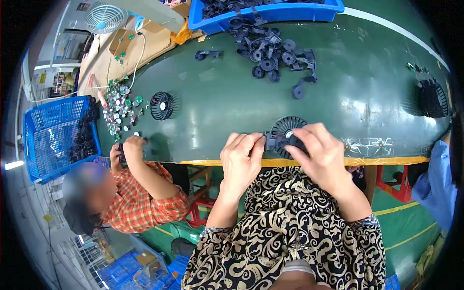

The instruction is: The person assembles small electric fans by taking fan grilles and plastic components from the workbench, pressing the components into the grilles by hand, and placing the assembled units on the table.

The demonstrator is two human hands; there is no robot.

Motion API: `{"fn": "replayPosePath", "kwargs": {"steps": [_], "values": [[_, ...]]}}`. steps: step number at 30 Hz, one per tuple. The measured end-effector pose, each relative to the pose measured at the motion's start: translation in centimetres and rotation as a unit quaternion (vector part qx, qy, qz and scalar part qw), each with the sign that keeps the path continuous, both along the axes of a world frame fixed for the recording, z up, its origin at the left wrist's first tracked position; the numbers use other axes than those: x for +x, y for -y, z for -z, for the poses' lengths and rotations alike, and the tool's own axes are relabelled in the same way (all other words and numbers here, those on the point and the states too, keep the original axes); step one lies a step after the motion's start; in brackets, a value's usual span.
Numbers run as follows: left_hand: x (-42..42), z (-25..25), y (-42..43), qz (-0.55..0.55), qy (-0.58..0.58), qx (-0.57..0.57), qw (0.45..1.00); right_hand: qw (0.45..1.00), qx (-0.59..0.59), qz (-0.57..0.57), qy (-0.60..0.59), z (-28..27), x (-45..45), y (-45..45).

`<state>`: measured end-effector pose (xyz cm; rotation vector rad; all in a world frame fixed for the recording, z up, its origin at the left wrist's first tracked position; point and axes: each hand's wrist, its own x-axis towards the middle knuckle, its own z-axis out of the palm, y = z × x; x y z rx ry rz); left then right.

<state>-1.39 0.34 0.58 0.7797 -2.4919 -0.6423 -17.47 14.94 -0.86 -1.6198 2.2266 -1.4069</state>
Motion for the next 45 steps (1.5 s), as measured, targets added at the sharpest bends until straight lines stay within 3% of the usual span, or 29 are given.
{"fn": "replayPosePath", "kwargs": {"steps": [3, 9, 15, 22, 28, 32, 39, 42, 45], "values": [[0.4, 0.1, 0.1, 0.000, 0.003, 0.011, 1.000, 0.996, 0.049, 0.034, -0.071, 0.5, 1.0, 1.1], [0.7, 0.6, 0.2, 0.043, -0.049, -0.072, 0.995, 0.994, 0.066, 0.050, -0.076, 0.2, 1.4, 1.4], [1.3, 0.8, 0.5, 0.027, -0.026, 0.051, 0.998, 0.996, 0.064, -0.032, -0.055, 0.2, -0.2, 1.2], [1.3, -0.1, 0.9, 0.014, 0.041, 0.122, 0.992, 0.986, 0.140, -0.037, -0.079, -0.2, 0.3, 1.6], [0.0, 0.0, 0.5, -0.020, 0.045, 0.113, 0.992, 0.964, 0.205, -0.056, -0.159, -0.7, 0.4, 2.5], [-1.3, -0.3, -0.2, -0.031, 0.076, 0.124, 0.989, 0.968, 0.196, -0.050, -0.151, -0.5, 0.4, 2.5], [-1.3, 2.2, 0.2, -0.054, -0.001, 0.104, 0.993, 0.992, 0.103, -0.048, -0.054, -0.6, 0.5, 3.2], [-1.4, 1.6, 0.6, -0.020, 0.021, 0.149, 0.988, 0.990, 0.114, -0.084, -0.019, -2.3, 0.1, 1.8], [-0.9, 1.6, 2.3, 0.030, -0.027, 0.110, 0.993, 0.990, 0.115, -0.077, -0.022, -2.1, -1.3, 0.2]]}}
